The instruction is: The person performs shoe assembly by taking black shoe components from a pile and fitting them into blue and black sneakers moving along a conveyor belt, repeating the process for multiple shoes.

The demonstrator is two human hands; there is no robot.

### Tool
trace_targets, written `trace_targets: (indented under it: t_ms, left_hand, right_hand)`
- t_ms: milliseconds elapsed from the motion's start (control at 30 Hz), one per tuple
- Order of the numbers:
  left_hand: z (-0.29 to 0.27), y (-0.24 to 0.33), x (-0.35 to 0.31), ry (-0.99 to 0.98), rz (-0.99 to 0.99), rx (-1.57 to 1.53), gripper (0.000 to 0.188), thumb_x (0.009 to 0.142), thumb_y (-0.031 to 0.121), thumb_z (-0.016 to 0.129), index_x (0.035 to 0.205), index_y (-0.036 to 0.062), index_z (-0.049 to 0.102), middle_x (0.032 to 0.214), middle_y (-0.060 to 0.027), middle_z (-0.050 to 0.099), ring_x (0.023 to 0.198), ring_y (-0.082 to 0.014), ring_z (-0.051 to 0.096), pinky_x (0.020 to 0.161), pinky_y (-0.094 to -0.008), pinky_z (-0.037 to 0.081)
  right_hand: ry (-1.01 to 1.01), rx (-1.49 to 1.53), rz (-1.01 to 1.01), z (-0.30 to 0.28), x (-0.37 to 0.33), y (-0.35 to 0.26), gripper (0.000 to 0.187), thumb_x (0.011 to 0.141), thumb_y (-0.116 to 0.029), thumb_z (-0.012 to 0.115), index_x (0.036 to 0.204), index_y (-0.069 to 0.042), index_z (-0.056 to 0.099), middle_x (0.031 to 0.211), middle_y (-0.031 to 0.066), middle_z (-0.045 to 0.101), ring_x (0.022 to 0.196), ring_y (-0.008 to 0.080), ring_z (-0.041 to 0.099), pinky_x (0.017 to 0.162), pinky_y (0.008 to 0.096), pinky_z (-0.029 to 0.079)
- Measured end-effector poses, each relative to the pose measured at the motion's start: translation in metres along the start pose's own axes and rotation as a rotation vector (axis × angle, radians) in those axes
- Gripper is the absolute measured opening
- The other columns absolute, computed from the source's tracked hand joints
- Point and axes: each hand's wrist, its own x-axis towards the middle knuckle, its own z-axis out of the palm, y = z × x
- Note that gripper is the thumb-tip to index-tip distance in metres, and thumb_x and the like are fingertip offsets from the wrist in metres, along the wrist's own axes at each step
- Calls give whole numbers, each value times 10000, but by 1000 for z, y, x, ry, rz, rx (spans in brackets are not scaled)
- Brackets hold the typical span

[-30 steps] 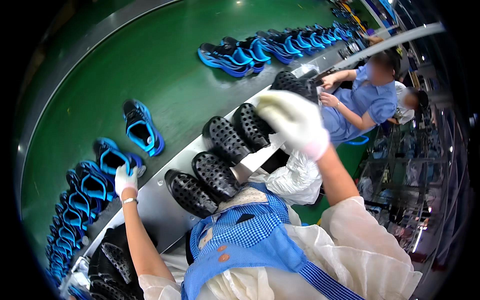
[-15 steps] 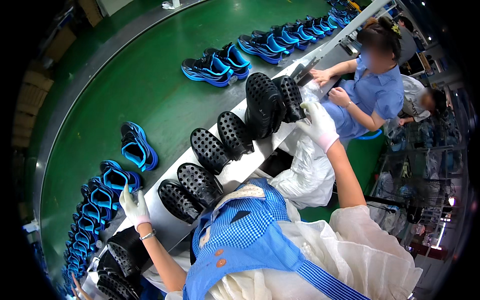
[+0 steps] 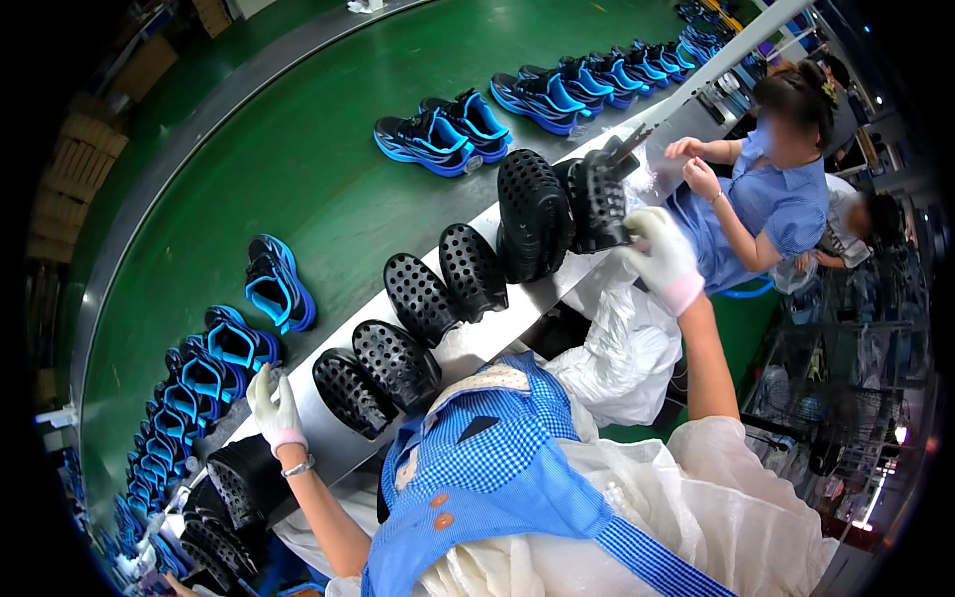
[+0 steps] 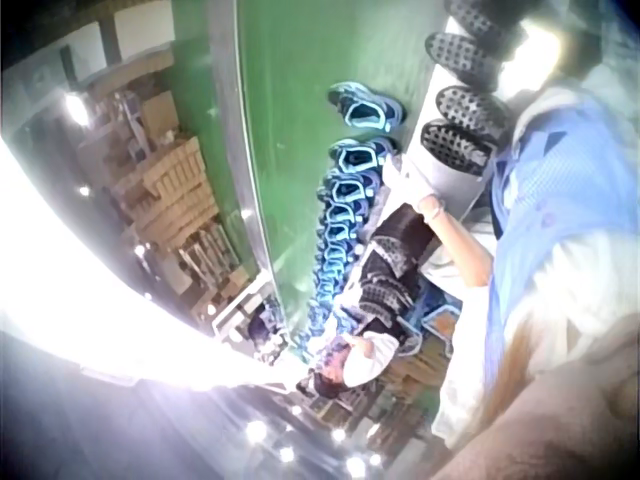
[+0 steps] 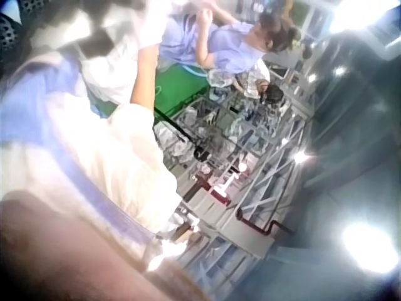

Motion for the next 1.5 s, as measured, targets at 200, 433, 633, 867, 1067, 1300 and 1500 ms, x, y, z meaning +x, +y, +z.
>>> trace_targets:
  t_ms: [200, 433, 633, 867, 1067, 1300, 1500]
  left_hand:
    - [-8, 10, 7, 29, 16, -169, 341, 884, 184, 639, 1214, 103, 611, 1149, -86, 583, 993, -180, 597, 854, -302, 478]
    - [-33, 107, 3, -495, 19, -983, 470, 957, 200, 543, 1347, -37, 430, 1273, -146, 531, 1091, -199, 575, 903, -301, 482]
    - [-42, 90, -11, -675, -142, -1542, 759, 893, 434, 611, 1426, -1, 289, 1299, -129, 514, 1184, -233, 515, 994, -369, 429]
    - [-33, 35, 1, -355, -254, -1494, 393, 914, 215, 621, 1235, 34, 486, 1126, -78, 603, 995, -168, 591, 881, -330, 485]
    - [-18, 7, 25, -229, -312, -1520, 361, 930, 192, 592, 1225, 24, 467, 1127, -92, 587, 1026, -188, 583, 888, -348, 494]
    - [-8, -14, 65, -351, -85, -572, 452, 838, 248, 683, 1180, -22, 563, 1142, -128, 585, 1030, -246, 590, 870, -326, 489]
    - [41, -42, 91, -128, 267, -118, 329, 787, 121, 640, 1097, 18, 601, 1084, -166, 574, 1004, -349, 562, 856, -398, 472]
  right_hand:
    - [226, 141, -152, -30, 15, -72, 389, 634, -54, 782, 977, -20, 603, 989, 110, 599, 836, 237, 613, 730, 308, 505]
    - [-207, 487, -616, 46, 40, -220, 378, 655, -116, 766, 984, -58, 590, 1033, 118, 608, 938, 305, 594, 804, 365, 494]
    - [-555, 644, -741, 117, 40, -297, 364, 746, -183, 721, 1045, -35, 574, 999, 141, 602, 910, 297, 612, 788, 365, 495]
    - [-738, 468, -577, 173, 38, -341, 419, 832, -334, 641, 1063, 11, 589, 867, 173, 630, 776, 296, 631, 706, 381, 490]
    - [-719, 284, -539, 207, 55, -371, 377, 834, -380, 580, 907, -12, 537, 835, 212, 617, 765, 381, 619, 694, 457, 495]
    - [-803, 233, -236, 234, 95, -368, 441, 829, -431, 525, 859, -4, 632, 776, 242, 634, 769, 407, 626, 730, 436, 499]
    - [-989, 75, -176, 268, 144, -365, 553, 806, -501, 482, 721, 20, 644, 602, 190, 611, 620, 313, 644, 654, 387, 512]
